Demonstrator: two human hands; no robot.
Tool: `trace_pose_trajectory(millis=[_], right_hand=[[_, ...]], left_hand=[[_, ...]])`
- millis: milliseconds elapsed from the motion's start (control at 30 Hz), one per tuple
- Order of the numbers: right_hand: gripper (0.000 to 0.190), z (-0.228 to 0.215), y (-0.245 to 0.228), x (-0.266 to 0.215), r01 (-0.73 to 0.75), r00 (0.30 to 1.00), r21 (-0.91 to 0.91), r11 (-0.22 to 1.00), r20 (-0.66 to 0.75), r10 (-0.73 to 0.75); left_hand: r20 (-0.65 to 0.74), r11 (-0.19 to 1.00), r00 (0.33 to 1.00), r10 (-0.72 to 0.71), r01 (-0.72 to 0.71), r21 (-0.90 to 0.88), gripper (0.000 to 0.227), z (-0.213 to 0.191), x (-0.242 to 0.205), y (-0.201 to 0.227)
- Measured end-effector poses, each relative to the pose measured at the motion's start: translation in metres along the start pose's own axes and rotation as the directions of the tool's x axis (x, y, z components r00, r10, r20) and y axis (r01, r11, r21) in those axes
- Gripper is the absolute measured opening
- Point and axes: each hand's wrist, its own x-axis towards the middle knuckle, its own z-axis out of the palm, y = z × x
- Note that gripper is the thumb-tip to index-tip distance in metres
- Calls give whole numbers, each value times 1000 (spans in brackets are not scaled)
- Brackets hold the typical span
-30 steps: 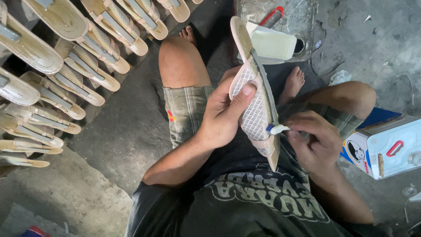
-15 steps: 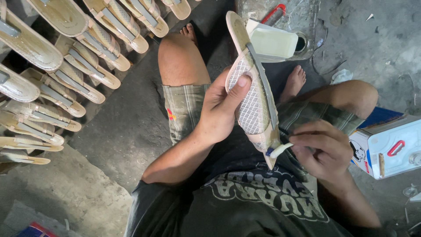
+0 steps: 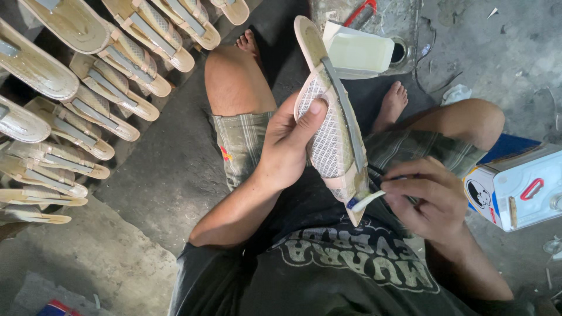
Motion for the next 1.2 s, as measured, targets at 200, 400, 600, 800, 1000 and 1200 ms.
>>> trace_pose_trajectory(millis=[200,400,600,800,1000,1200], right_hand=[[15,7,19,8,-95,995,-18,995,-44,95],[22,-17,37,36,-225,963,1,974,-154,222],[42,-36,-18,75,255,936,-378,890,327,-130],[39,6,-37,112,484,774,-211,849,557,-302],[48,24,-36,149,479,805,-220,850,496,-325],[67,53,9,225,209,978,-439,874,108,-180]], left_hand=[[80,989,992,-101,92,115,36,4,-7,-6],[360,896,852,-381,437,-86,49,-14,6,-1],[530,760,683,-503,641,-104,86,-40,34,-8],[575,736,608,-548,677,-15,88,-55,37,-1],[450,774,697,-559,632,-17,82,-93,79,2],[62,968,975,-211,200,152,54,-144,142,-4]])
